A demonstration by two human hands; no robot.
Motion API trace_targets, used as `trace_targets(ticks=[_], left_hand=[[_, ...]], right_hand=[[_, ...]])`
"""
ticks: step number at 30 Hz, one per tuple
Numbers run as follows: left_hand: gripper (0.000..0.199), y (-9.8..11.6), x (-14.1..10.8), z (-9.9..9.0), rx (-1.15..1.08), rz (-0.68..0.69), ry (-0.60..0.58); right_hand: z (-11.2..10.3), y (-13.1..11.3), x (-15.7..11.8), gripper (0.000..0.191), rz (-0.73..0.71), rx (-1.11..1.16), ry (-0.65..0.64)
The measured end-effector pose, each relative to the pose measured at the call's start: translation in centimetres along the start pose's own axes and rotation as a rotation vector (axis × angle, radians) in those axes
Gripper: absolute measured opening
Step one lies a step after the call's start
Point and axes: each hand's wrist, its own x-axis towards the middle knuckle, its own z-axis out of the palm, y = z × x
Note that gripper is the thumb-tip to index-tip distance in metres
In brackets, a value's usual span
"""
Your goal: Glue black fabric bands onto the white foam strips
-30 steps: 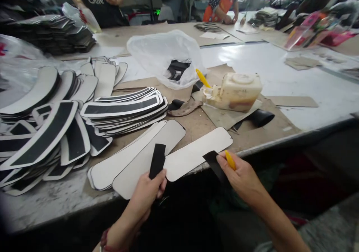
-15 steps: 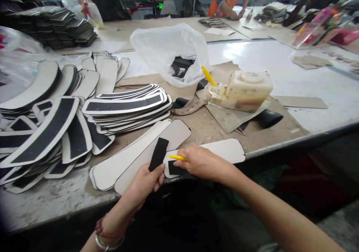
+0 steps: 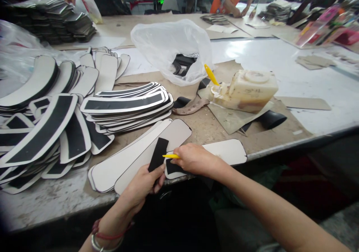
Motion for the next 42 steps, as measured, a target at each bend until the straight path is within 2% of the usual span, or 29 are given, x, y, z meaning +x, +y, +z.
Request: trace_targets(ticks=[8,18,21,23,26,29,32,36,42], left_hand=[[0.027,0.6,-0.5,0.2,0.002,-0.019,0.018],[0.026,0.0,0.5,1.1,-0.019,0.037,0.154],[0.026,-0.5,0.9,1.1,-0.002,0.043,0.183],[0.027,-0.8,1.0,1.2,0.004,0.046,0.191],[0.029,-0.9,0.8,1.2,0.002,0.045,0.194],[0.030,-0.8,0.5,1.2,0.001,0.039,0.189],[0.030,-0.7,0.5,1.2,0.005,0.029,0.189],[0.033,-0.8,0.7,1.3,0.018,0.025,0.200],[0.038,-0.4,0.5,1.6,0.019,-0.009,0.227]], right_hand=[[0.2,0.2,0.4,0.029,0.006,-0.046,-0.007],[0.1,0.4,0.8,0.029,-0.006,-0.032,-0.027],[-0.4,0.5,-0.1,0.028,-0.018,-0.028,-0.030],[-0.9,1.2,-1.6,0.026,-0.004,-0.035,-0.026],[-1.7,3.7,-5.1,0.023,0.086,-0.019,-0.009],[-1.9,7.2,-8.6,0.023,0.198,0.126,0.063],[-1.3,10.0,-10.5,0.023,0.309,0.182,0.152],[-0.3,11.4,-10.1,0.024,0.419,0.121,0.212],[0.1,11.2,-8.7,0.029,0.566,0.034,0.267]])
